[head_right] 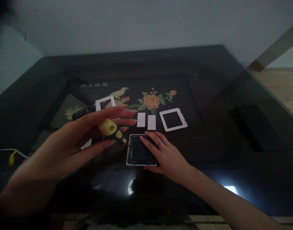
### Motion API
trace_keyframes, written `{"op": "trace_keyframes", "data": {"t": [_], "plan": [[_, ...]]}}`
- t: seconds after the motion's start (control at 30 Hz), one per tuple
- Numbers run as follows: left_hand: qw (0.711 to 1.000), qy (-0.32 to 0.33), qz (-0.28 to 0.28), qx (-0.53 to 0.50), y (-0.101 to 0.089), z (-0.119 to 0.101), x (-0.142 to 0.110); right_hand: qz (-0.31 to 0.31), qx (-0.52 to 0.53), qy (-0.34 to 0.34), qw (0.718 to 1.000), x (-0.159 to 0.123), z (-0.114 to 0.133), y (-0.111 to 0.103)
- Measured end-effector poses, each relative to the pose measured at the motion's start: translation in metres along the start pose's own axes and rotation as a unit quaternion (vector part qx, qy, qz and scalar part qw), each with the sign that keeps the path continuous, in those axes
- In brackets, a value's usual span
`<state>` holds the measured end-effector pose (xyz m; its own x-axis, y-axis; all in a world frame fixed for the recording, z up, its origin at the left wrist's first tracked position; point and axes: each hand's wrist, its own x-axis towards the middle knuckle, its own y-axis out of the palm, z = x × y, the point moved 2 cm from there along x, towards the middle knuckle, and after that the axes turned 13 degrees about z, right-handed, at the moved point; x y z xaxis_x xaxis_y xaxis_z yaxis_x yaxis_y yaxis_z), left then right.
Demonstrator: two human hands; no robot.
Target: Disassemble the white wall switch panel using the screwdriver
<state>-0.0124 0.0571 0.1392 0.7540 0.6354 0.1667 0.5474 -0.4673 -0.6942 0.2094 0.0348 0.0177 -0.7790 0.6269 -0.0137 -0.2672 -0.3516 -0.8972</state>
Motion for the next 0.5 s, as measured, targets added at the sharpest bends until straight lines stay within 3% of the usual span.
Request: {"op": "trace_keyframes", "data": {"t": [0.2, 0.3, 0.5], "plan": [[0.986, 0.089, -0.108, 0.086, 0.012, 0.007, 0.006, -0.006, -0.010, -0.002, 1.000, -0.001, 0.000, 0.001], [0.988, 0.078, -0.077, 0.105, 0.009, 0.002, 0.007, -0.006, -0.007, 0.000, 1.000, -0.001, -0.001, 0.001], [0.999, -0.001, 0.004, 0.042, -0.006, -0.009, -0.002, -0.006, -0.001, -0.001, 1.000, -0.001, -0.001, 0.001]]}}
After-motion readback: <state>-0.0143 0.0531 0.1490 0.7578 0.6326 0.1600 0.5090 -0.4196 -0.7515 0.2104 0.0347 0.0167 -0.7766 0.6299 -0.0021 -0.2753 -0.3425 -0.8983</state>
